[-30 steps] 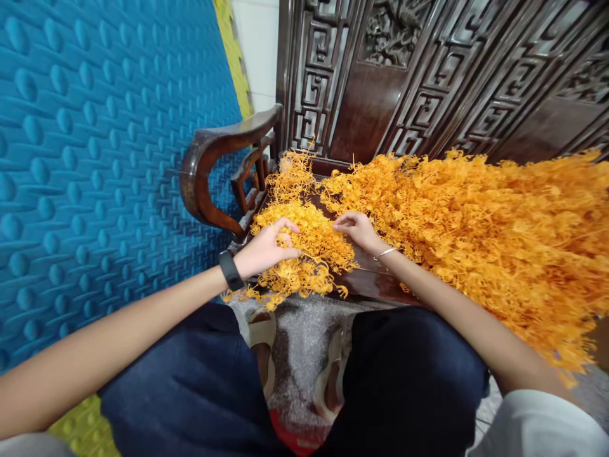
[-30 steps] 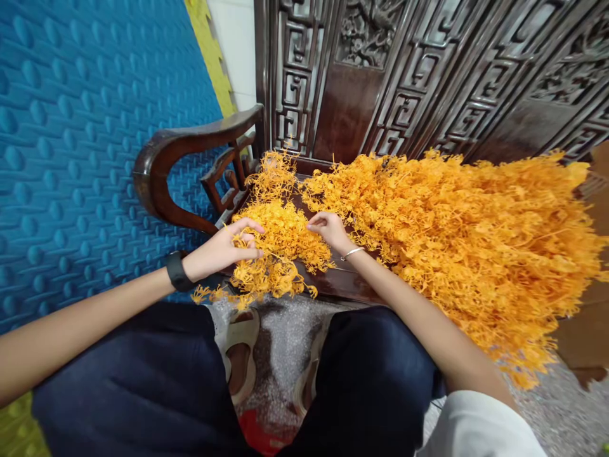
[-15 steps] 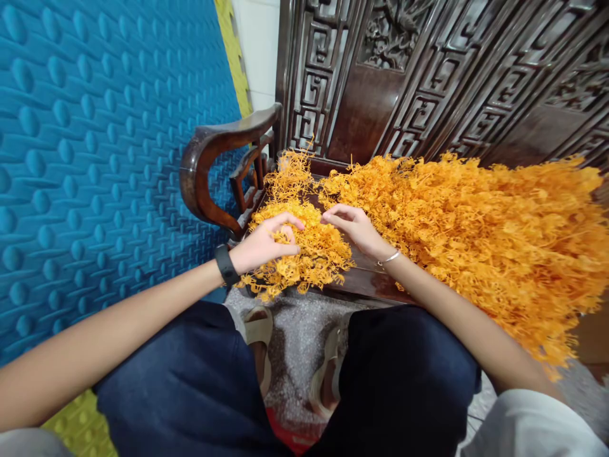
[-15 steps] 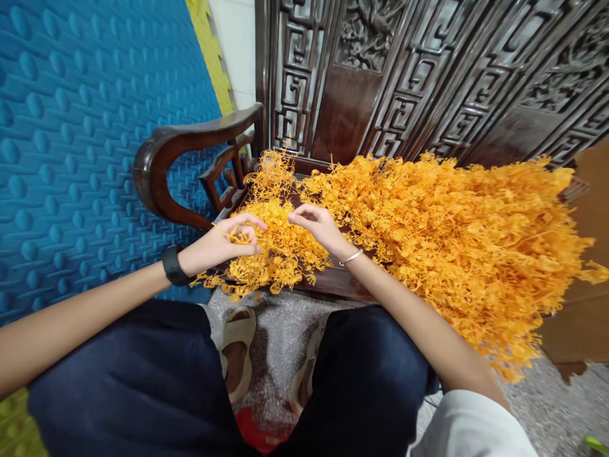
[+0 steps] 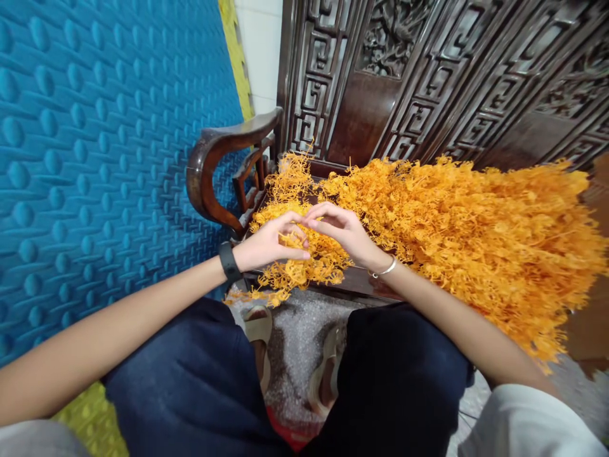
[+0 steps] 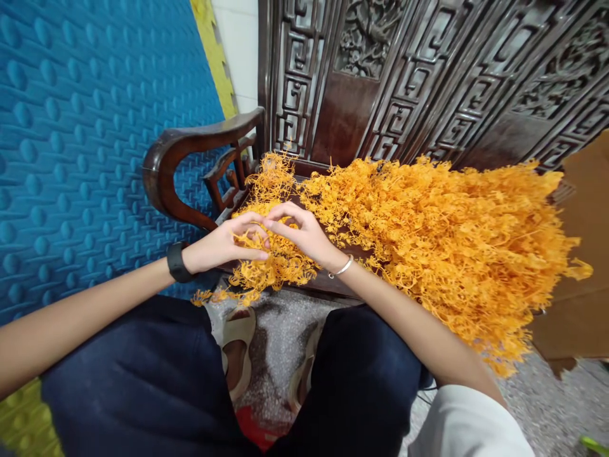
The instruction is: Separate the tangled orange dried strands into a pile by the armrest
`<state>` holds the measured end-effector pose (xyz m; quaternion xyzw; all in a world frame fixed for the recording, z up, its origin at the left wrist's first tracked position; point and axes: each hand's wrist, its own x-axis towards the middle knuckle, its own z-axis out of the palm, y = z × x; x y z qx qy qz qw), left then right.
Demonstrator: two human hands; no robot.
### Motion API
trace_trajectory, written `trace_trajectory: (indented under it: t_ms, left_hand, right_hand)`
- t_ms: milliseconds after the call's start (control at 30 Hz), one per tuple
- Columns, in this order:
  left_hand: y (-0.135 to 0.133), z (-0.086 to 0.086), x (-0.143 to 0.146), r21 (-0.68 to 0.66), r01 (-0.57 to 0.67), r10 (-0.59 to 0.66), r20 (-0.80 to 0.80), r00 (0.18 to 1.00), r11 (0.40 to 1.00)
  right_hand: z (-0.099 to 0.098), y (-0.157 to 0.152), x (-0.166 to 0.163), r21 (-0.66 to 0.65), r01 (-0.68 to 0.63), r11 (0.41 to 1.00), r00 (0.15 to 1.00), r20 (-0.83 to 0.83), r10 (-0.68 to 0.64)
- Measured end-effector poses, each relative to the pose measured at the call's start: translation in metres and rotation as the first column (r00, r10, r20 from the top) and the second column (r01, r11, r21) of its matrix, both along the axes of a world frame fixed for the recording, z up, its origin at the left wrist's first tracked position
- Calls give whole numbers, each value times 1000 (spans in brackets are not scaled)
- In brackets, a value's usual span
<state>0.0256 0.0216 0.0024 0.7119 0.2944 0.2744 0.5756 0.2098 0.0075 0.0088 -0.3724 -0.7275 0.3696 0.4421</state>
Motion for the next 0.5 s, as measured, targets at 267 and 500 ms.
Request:
trace_trajectory:
  t_ms: [267, 500]
  left_hand:
    - [-3, -2, 5, 62, -63, 62, 5, 998, 996]
    - [-7, 8, 7, 73, -201, 207, -86, 975, 977]
  right_hand:
    - [10, -17, -8, 133, -111, 985, 974, 211, 81]
    - [3, -13, -1, 18, 89, 996, 994, -67, -87]
